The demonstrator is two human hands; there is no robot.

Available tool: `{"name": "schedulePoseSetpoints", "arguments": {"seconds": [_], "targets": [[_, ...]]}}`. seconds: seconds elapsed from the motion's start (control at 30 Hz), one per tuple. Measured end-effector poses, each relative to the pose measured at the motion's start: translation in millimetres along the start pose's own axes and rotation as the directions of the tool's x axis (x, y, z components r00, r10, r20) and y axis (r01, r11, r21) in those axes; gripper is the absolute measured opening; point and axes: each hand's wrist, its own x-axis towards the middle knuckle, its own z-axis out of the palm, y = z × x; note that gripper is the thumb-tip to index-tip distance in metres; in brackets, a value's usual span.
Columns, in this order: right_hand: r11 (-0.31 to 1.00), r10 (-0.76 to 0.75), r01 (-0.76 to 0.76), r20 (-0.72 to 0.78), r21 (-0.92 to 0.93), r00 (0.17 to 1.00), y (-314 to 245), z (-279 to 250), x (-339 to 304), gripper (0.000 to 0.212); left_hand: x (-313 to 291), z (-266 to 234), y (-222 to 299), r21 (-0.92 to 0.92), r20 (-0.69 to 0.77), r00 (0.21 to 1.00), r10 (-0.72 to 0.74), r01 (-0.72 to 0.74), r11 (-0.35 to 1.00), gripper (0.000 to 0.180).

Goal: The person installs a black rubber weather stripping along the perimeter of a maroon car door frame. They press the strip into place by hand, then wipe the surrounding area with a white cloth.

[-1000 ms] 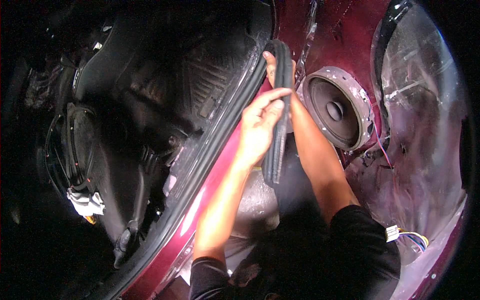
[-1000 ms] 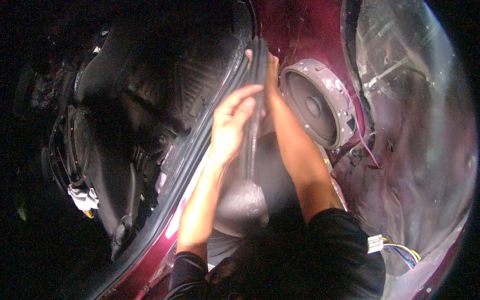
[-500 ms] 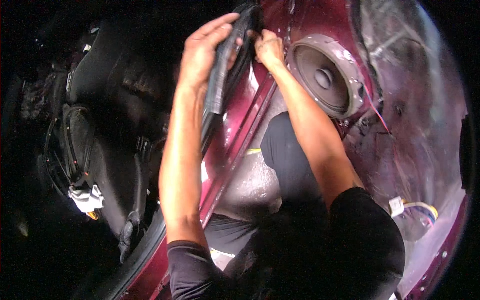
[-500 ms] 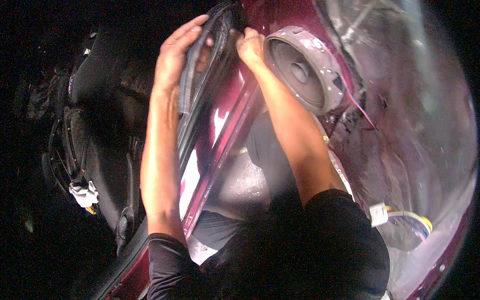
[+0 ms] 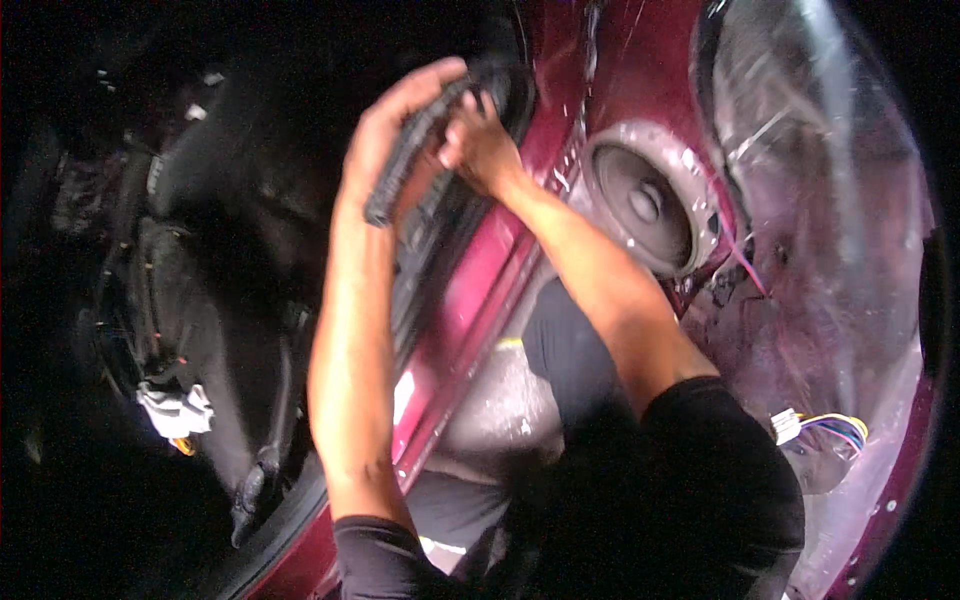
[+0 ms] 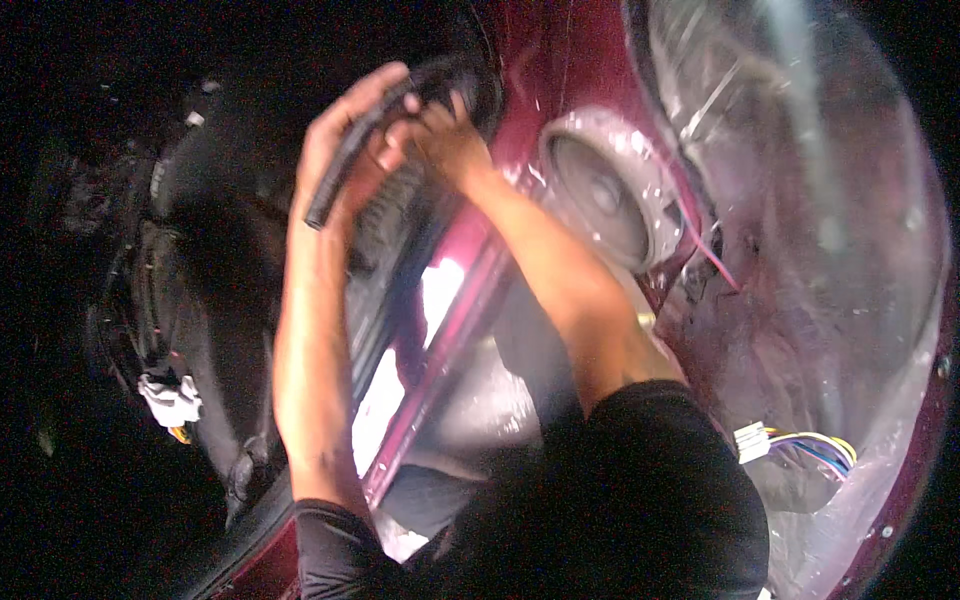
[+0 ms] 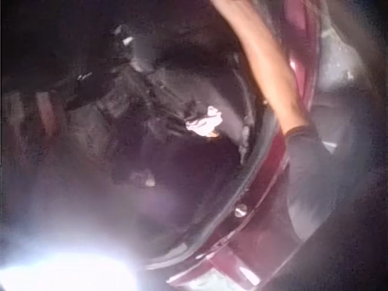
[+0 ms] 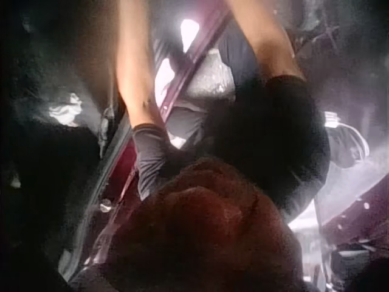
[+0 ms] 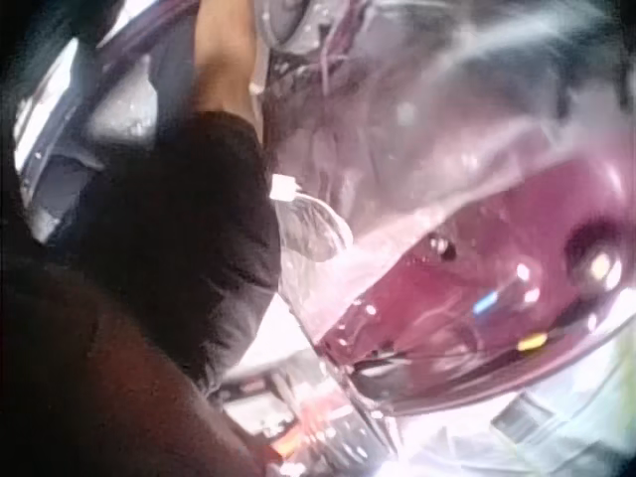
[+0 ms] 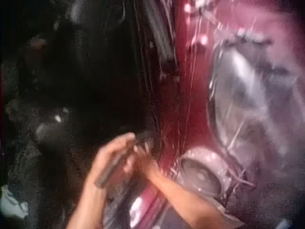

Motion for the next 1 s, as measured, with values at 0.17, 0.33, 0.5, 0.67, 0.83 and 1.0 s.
{"name": "schedulePoseSetpoints", "arguments": {"seconds": [0.17,0.33,0.5,0.67,0.83,1.0], "targets": [[0.9,0.352,-0.236,-0.289,0.367,0.89,17.6,-16.1,-10.8,0.027,29.4,12.9,-21.8,-0.24,0.224,0.967,0.121,-0.066,0.969,0.054],[0.673,0.724,-0.406,-0.44,0.618,0.531,20.3,-59.4,-0.4,0.029,51.1,14.7,-17.1,-0.253,0.201,0.936,0.289,-0.235,0.938,0.057],[0.752,0.657,-0.433,-0.516,0.498,0.549,65.6,-25.5,-9.3,0.02,72.6,43.3,-22.9,-0.052,0.178,0.948,0.262,-0.257,0.965,0.051],[0.729,0.684,-0.503,-0.487,0.464,0.543,57.4,-28.9,-9.8,0.018,85.2,59.4,-18.7,0.812,0.241,0.808,0.537,-0.471,0.345,0.028],[0.621,0.781,-0.553,-0.383,0.555,0.494,56.3,-37.1,-4.1,0.022,118.6,58.4,-6.8,0.762,0.103,0.768,0.632,-0.47,0.447,0.019],[0.659,0.747,-0.437,-0.459,0.613,0.482,57.1,-50.5,19.5,0.024,115.2,55.6,3.4,0.86,0.207,0.752,0.626,-0.445,0.25,0.023]]}}
